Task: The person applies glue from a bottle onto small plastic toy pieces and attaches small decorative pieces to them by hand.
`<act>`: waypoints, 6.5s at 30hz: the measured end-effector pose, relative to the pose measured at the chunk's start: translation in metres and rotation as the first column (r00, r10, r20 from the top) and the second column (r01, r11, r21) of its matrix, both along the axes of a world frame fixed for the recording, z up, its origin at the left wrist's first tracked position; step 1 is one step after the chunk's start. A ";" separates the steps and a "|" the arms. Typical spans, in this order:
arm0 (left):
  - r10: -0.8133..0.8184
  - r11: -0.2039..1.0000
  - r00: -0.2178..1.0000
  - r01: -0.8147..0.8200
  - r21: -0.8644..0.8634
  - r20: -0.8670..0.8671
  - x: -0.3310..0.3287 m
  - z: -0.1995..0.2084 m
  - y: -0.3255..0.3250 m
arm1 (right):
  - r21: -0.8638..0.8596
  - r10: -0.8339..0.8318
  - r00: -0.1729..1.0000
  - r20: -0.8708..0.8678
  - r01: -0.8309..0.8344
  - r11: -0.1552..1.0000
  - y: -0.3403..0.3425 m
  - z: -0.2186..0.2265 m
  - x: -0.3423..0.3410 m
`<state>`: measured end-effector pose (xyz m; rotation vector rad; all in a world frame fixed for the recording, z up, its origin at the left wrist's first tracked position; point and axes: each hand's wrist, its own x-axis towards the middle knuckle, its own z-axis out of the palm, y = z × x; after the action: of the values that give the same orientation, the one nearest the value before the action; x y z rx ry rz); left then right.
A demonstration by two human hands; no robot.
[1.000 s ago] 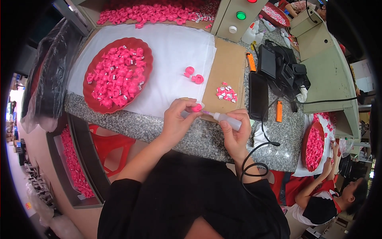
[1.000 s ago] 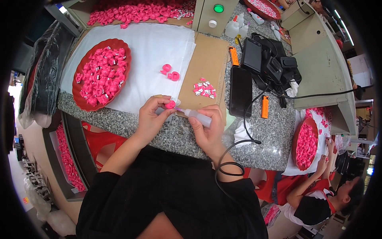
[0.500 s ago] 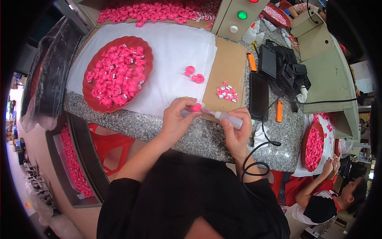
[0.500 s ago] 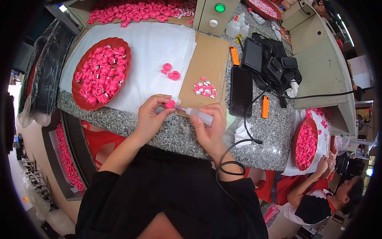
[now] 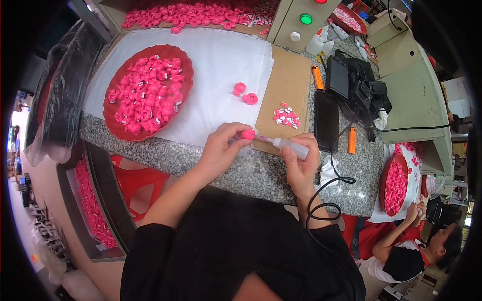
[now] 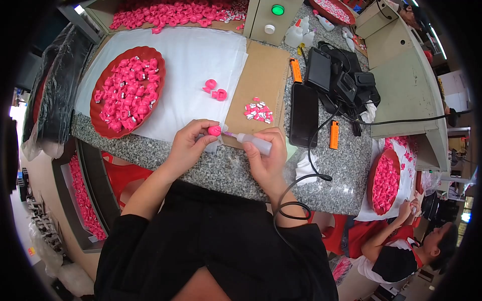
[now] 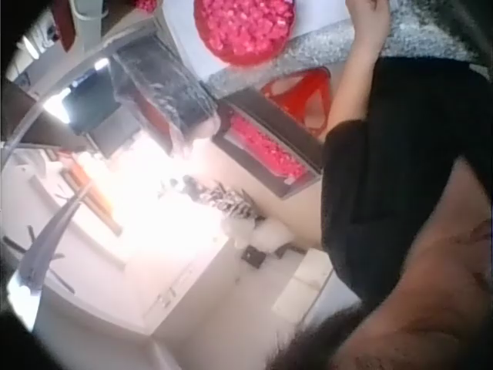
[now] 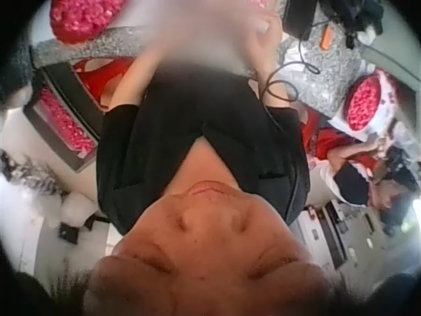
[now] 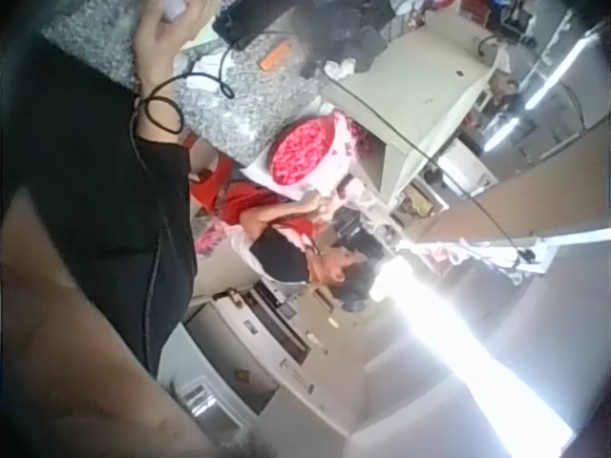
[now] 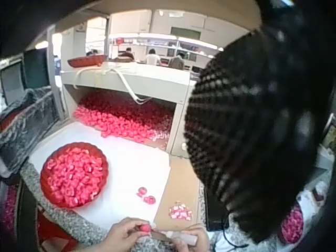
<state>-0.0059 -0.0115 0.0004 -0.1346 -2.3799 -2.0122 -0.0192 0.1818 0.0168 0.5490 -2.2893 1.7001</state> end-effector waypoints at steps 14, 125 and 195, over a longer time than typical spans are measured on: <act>-0.180 0.971 0.982 0.169 -0.168 -0.053 -0.008 0.016 -0.013 | -0.054 0.072 0.990 0.119 -0.066 0.996 0.000 0.011 -0.008; -0.270 0.766 0.924 0.035 0.642 0.271 0.002 0.002 0.010 | -0.440 0.355 0.505 0.787 0.055 0.896 -0.028 0.015 -0.004; 0.210 0.978 0.973 -0.208 0.035 -0.096 0.005 -0.002 0.006 | 0.177 0.086 0.961 -0.264 -0.039 0.983 -0.017 0.012 0.007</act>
<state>-0.0005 -0.0051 -0.0018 0.0166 -2.2062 -1.8927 -0.0121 0.1648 0.0285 0.8421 -2.2478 1.3630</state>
